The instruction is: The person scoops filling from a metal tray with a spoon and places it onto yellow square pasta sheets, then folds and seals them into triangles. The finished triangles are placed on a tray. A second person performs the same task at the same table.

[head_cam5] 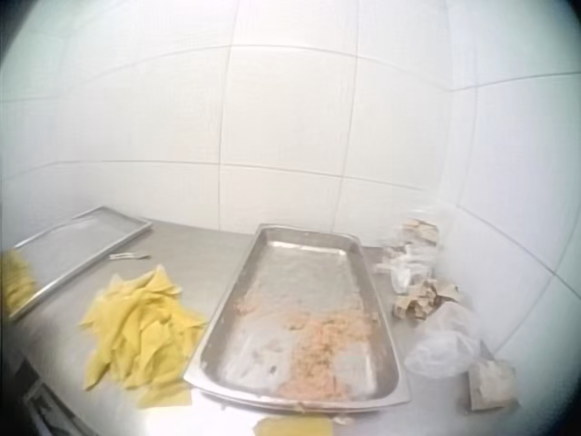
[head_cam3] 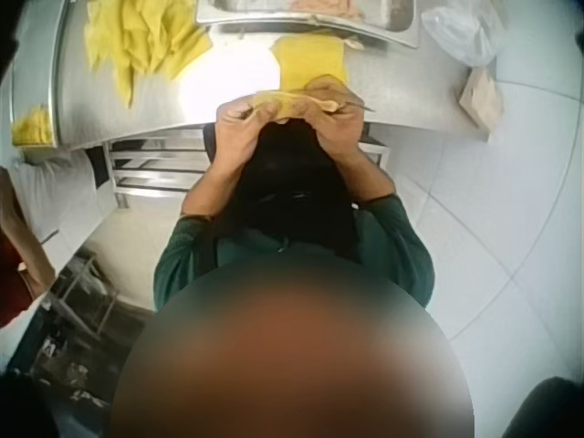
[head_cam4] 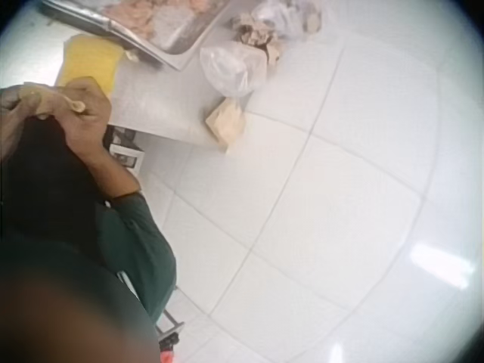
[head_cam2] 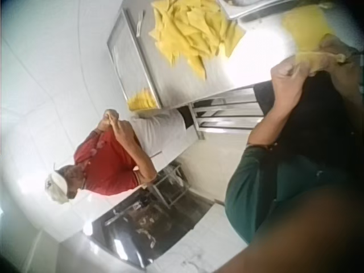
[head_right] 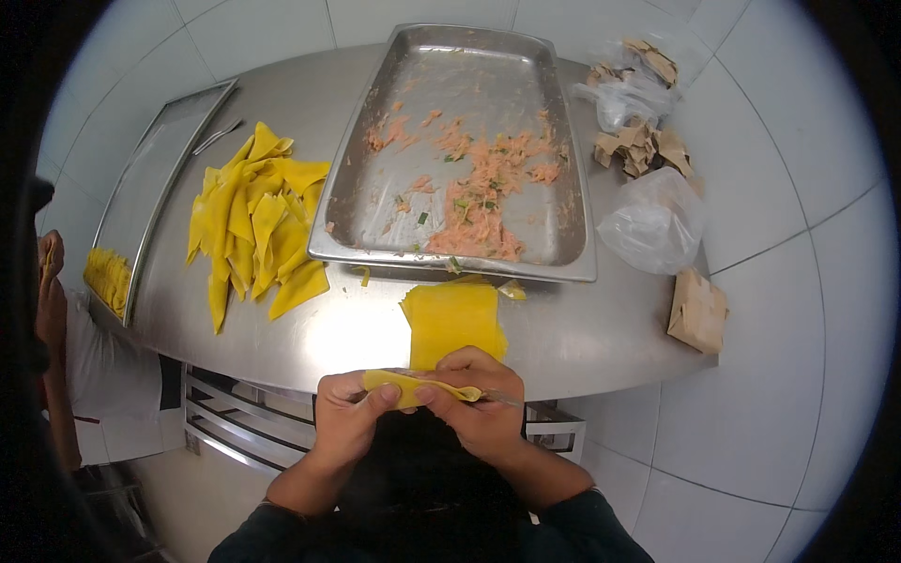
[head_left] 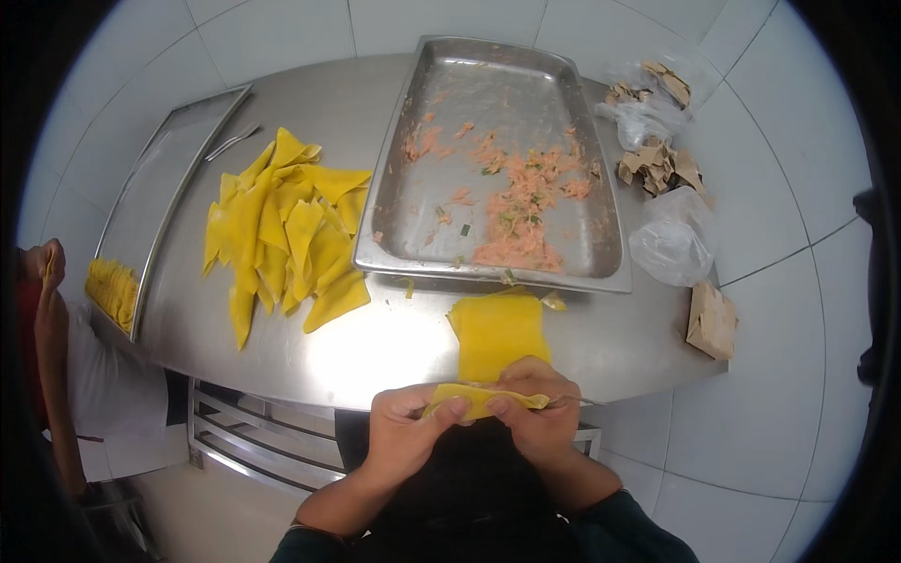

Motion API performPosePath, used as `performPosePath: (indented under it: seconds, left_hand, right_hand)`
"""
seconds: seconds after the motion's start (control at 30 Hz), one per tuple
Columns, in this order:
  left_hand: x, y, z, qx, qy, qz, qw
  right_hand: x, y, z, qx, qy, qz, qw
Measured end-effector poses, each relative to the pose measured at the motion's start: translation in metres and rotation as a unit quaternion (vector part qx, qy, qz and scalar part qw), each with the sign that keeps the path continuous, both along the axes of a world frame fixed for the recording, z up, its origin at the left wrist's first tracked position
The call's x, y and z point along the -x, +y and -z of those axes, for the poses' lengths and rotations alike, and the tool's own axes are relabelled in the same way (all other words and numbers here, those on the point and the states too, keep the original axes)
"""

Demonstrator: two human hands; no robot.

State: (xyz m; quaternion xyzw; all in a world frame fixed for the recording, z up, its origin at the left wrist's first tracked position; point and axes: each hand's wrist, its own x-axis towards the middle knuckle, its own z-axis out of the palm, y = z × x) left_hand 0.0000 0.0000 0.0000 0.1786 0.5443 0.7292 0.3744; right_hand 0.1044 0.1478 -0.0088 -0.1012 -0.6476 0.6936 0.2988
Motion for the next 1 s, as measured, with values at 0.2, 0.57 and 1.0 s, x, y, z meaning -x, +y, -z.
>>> performPosePath:
  seconds: [0.2, 0.57, 1.0]
  left_hand:
    - [0.005, -0.002, -0.003, 0.037, 0.062, 0.003, 0.997]
    - [0.006, -0.004, 0.001, 0.035, 0.035, 0.02, 0.999]
    - [0.006, -0.002, -0.011, 0.053, 0.113, 0.052, 0.991]
  right_hand:
    - [-0.005, 0.008, -0.01, -0.043, -0.036, -0.001, 0.998]
    - [-0.004, 0.018, -0.017, -0.099, -0.051, 0.003, 0.994]
    - [0.001, 0.027, -0.011, -0.392, 0.001, 0.016, 0.92]
